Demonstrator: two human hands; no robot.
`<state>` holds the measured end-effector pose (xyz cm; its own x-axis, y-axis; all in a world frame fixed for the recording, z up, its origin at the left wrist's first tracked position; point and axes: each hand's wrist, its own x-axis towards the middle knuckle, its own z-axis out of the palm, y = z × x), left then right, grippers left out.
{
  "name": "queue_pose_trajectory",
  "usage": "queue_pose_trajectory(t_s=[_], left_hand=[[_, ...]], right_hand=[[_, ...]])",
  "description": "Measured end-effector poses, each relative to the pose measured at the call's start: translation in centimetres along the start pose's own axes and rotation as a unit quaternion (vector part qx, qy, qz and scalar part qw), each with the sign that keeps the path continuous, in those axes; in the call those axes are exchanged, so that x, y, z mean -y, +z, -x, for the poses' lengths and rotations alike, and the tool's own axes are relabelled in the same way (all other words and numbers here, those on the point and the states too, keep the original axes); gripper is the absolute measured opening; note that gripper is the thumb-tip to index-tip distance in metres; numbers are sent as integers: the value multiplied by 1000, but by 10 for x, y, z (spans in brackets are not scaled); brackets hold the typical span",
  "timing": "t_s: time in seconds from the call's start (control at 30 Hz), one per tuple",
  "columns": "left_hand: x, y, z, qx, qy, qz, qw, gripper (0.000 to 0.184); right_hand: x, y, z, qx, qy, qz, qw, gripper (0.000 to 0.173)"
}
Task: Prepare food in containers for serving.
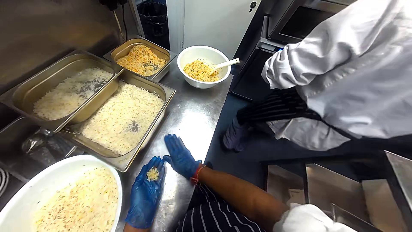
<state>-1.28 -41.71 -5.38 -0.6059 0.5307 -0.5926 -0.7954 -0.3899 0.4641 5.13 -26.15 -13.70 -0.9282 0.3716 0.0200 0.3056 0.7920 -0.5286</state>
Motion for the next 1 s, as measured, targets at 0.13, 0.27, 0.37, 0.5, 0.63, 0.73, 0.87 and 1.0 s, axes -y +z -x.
queue_pose_trajectory(t_s=[0.13,0.27,0.37,0.5,0.63,0.73,0.87,1.0], left_hand=[[-6,-4,3,-10,0,-11,1000,40],[-9,-8,5,-21,9,-15,1000,38],[-9,-6,1,-27,4,-23,999,38],[-10,-4,-1,-19,0,-21,1000,38],[-9,-6,-5,-23,-3,-27,999,38],[-6,-7,-10,-25,-8,-31,999,38],[-1,-6,-16,-21,-15,-37,999,39],[5,-3,-22,-14,-21,-37,999,36]], right_hand=[[-22,-22,-21,-74,-7,-118,990,46],[-47,-22,-30,-78,20,-73,994,49],[-27,1,-24,-13,-65,-40,997,49],[-26,2,-6,23,-193,-12,981,39],[-43,-26,12,92,-239,10,967,43],[-57,-40,19,98,-263,-1,960,41],[-57,-61,20,122,-214,4,969,32],[-47,-73,8,157,-123,22,980,35]])
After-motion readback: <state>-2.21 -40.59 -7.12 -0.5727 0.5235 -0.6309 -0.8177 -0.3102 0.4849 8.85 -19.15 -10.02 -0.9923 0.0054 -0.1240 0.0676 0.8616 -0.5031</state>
